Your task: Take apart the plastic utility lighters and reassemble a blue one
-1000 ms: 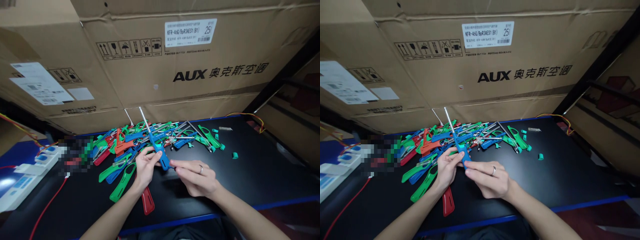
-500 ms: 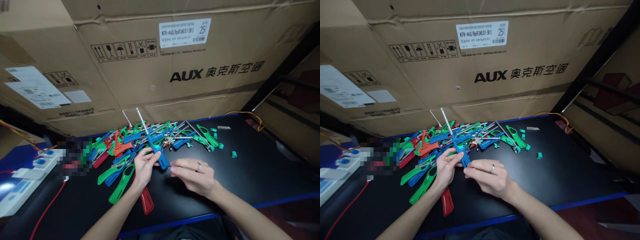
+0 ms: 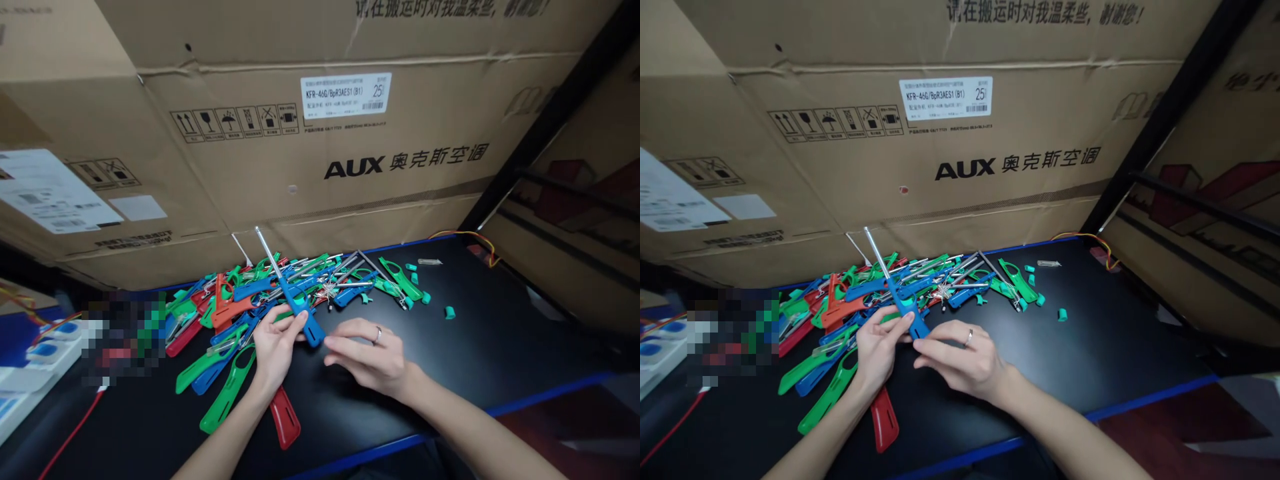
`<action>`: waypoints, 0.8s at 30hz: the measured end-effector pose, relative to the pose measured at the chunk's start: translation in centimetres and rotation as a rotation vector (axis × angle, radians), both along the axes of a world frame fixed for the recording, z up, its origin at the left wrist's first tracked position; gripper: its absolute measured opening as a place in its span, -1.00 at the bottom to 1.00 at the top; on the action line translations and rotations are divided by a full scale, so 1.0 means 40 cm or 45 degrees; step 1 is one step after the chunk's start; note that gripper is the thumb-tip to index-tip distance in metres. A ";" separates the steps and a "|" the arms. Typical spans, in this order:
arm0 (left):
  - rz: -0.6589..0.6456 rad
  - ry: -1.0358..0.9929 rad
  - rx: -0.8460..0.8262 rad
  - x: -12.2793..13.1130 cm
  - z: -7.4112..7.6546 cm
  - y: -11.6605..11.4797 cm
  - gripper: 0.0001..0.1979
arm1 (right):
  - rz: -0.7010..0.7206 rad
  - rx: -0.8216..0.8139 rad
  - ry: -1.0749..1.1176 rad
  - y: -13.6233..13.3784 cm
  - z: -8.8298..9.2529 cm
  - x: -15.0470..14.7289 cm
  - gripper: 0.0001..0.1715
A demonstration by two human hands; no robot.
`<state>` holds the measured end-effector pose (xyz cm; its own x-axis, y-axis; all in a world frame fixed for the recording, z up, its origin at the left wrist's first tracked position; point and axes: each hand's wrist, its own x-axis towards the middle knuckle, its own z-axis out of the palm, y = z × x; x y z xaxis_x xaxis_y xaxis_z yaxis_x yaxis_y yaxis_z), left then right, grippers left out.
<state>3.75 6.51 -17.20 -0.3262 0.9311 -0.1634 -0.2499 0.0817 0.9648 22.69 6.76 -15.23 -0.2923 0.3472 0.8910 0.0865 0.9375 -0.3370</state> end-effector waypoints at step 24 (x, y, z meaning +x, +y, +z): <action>0.029 0.099 -0.037 0.014 0.029 -0.008 -0.36 | -0.063 -0.044 0.051 0.007 -0.006 -0.005 -0.77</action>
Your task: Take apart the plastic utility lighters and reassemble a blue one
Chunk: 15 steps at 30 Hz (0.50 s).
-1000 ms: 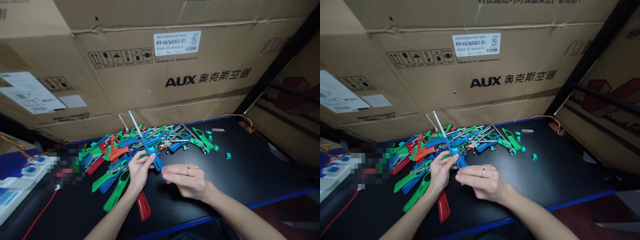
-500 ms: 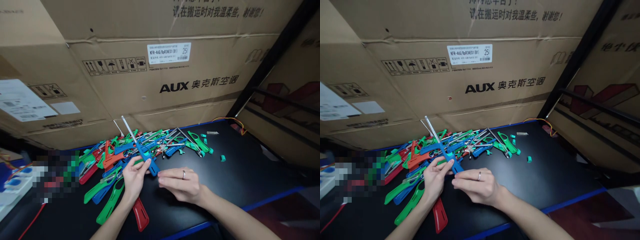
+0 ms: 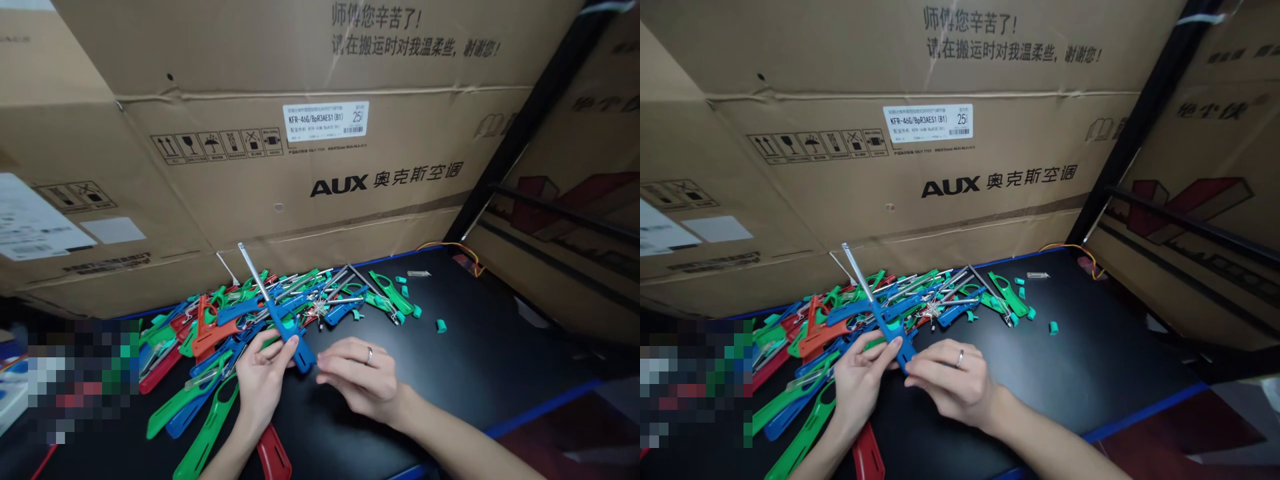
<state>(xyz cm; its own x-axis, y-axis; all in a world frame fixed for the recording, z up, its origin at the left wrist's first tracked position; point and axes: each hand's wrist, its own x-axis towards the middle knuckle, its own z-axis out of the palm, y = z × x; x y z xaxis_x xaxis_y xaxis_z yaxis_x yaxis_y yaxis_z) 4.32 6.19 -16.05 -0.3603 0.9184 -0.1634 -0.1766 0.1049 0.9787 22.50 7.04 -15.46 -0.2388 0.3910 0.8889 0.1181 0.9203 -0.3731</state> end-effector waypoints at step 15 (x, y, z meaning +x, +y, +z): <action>-0.033 -0.052 -0.002 0.004 -0.001 -0.006 -0.39 | 0.154 -0.150 0.034 -0.025 0.004 0.016 -0.40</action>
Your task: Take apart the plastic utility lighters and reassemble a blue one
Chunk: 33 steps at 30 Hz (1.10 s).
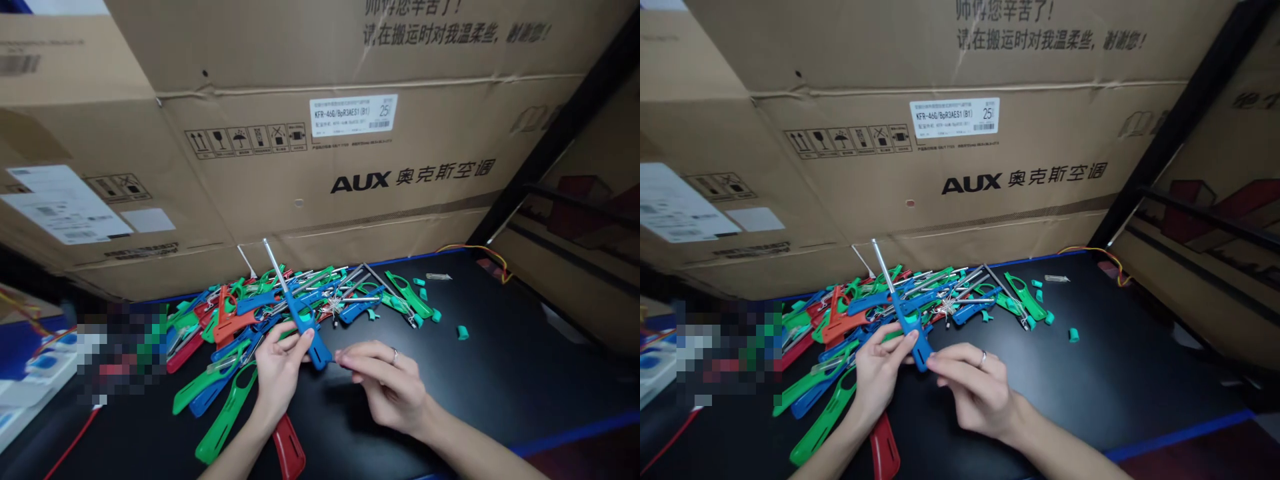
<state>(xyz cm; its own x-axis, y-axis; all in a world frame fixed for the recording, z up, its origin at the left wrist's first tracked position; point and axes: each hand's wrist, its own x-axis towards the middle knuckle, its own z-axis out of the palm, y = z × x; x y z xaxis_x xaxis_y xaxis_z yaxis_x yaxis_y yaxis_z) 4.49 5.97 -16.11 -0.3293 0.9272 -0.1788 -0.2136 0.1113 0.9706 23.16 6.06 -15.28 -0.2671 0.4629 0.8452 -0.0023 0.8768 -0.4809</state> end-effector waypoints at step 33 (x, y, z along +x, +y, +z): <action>-0.218 -0.191 -0.060 -0.003 -0.025 0.001 -0.41 | 0.054 -0.009 0.046 -0.024 0.017 0.005 -0.54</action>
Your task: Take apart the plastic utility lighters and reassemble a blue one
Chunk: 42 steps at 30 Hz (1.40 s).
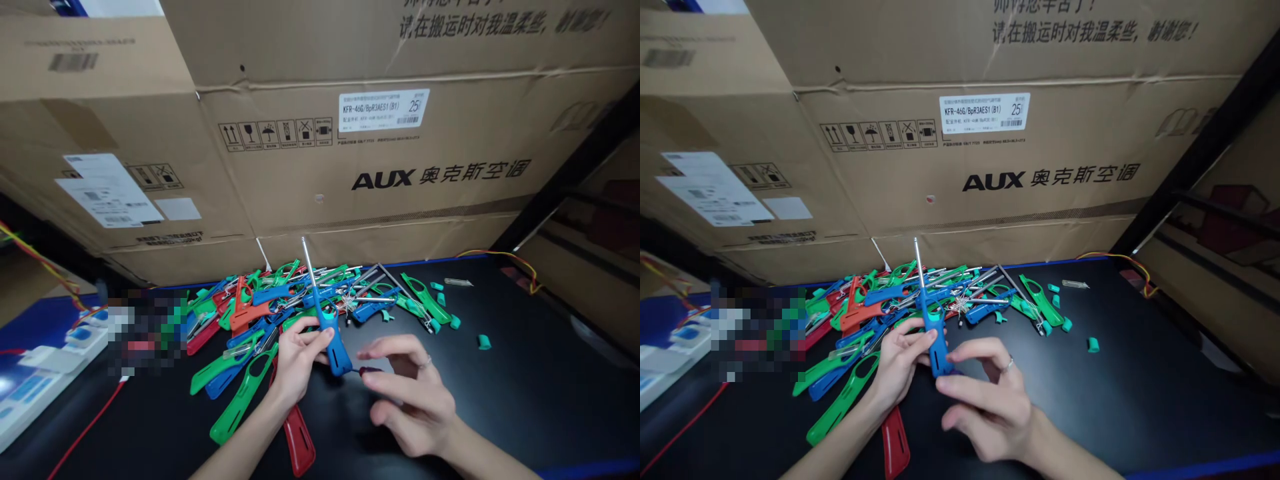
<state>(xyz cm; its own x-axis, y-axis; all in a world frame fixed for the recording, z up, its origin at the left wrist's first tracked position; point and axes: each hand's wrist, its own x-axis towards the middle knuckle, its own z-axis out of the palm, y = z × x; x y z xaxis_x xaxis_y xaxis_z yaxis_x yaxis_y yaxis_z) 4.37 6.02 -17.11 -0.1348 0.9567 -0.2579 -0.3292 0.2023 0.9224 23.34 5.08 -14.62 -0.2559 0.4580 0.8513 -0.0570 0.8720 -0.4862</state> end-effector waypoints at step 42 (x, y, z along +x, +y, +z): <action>0.113 0.078 0.045 0.000 -0.015 0.004 -0.42 | -0.013 0.024 -0.092 0.002 0.003 -0.003 -0.44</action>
